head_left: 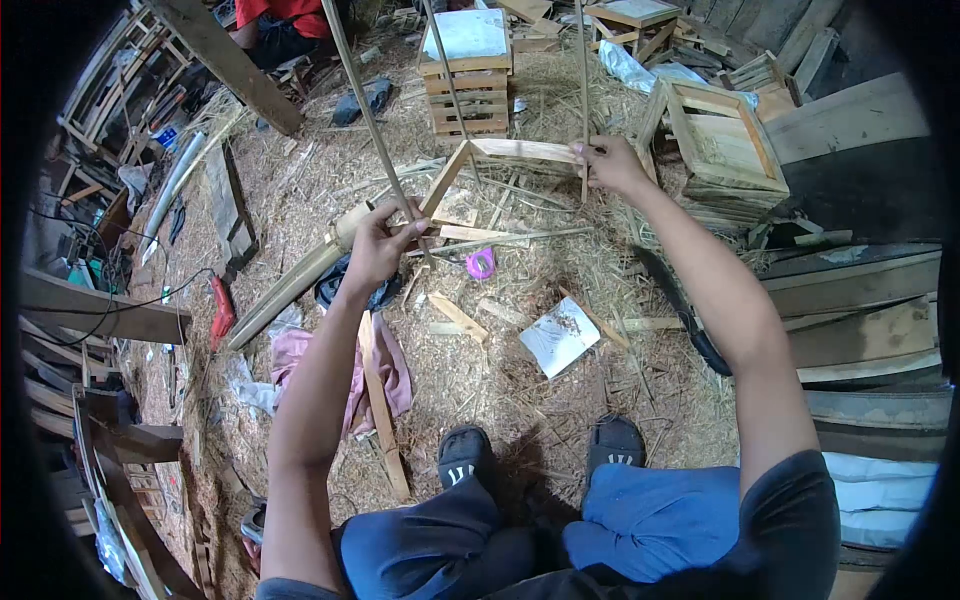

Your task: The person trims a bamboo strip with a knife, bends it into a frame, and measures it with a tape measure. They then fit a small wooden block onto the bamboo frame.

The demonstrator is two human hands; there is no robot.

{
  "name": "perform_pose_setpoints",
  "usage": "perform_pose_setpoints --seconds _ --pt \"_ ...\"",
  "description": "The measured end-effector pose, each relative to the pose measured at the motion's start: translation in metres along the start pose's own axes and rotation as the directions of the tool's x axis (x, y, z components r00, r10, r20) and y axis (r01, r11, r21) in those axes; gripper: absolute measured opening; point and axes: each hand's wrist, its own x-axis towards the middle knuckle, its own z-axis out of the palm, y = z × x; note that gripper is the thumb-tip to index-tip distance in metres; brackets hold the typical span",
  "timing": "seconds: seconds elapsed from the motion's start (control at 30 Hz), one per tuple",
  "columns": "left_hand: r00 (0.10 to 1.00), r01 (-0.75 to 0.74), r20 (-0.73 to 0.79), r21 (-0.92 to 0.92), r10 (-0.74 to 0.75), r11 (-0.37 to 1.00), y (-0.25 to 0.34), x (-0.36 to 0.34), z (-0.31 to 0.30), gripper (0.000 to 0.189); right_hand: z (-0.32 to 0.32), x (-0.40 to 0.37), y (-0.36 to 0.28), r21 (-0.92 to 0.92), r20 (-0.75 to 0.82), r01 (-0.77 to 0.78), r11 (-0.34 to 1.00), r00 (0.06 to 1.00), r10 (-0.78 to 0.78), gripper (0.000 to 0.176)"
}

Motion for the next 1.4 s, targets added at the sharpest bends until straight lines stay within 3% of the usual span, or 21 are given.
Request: perform_pose_setpoints --seconds 0.13,0.2,0.43,0.5,0.63,0.7,0.9,1.03,1.13,1.23,1.3,1.4 --pt "1.0 0.013 0.006 -0.113 -0.012 0.993 0.0 -0.003 0.006 0.033 -0.001 0.0 0.0 0.007 -0.017 -0.029 1.0 0.999 0.029 0.033" --pt "1.0 0.001 -0.005 -0.152 -0.001 0.988 0.0 -0.004 0.008 0.017 0.0 0.005 0.004 0.043 0.001 -0.033 0.999 0.999 0.033 0.035" --pt "0.999 0.039 0.034 -0.158 -0.034 0.987 0.008 -0.005 0.008 0.016 -0.005 -0.001 0.0 0.072 -0.032 0.001 0.997 0.999 0.001 0.039" --pt "0.999 0.012 0.054 -0.094 -0.007 0.995 0.013 -0.006 0.007 0.019 -0.013 0.002 0.001 0.157 0.077 -0.075 0.985 0.995 0.063 0.039" --pt "0.996 0.081 0.038 -0.163 -0.076 0.983 0.022 -0.009 0.009 0.024 -0.021 0.01 0.008 0.346 0.129 -0.182 0.92 0.981 0.146 0.036" --pt "0.998 0.062 0.033 -0.116 -0.058 0.991 0.024 -0.008 0.009 0.028 -0.02 0.004 0.008 0.32 0.121 -0.086 0.943 0.991 0.049 0.031" --pt "1.0 0.018 0.006 -0.163 -0.018 0.986 0.018 -0.008 0.008 0.036 -0.014 -0.003 0.004 0.359 0.015 -0.018 0.933 1.0 0.013 0.024" --pt "1.0 0.016 0.018 -0.181 -0.013 0.983 0.019 -0.008 0.006 0.025 -0.015 0.0 0.01 0.346 0.026 0.018 0.938 0.999 -0.029 0.025" --pt "1.0 0.013 0.019 -0.103 -0.011 0.995 0.019 -0.01 0.002 0.03 -0.017 -0.005 0.005 0.425 0.033 -0.003 0.905 0.999 -0.012 0.027" --pt "1.0 0.031 0.003 -0.194 -0.031 0.98 0.015 -0.013 0.003 0.021 -0.021 -0.014 0.002 0.505 0.086 -0.142 0.851 0.99 0.114 0.028" --pt "0.998 0.059 -0.022 -0.218 -0.065 0.974 0.009 -0.015 0.004 0.02 -0.022 -0.015 0.006 0.574 0.229 -0.265 0.775 0.96 0.16 0.026" --pt "0.994 0.097 -0.023 -0.293 -0.109 0.951 -0.005 -0.019 0.002 0.019 -0.02 -0.005 0.014 0.686 0.303 -0.268 0.676 0.95 0.069 0.028"
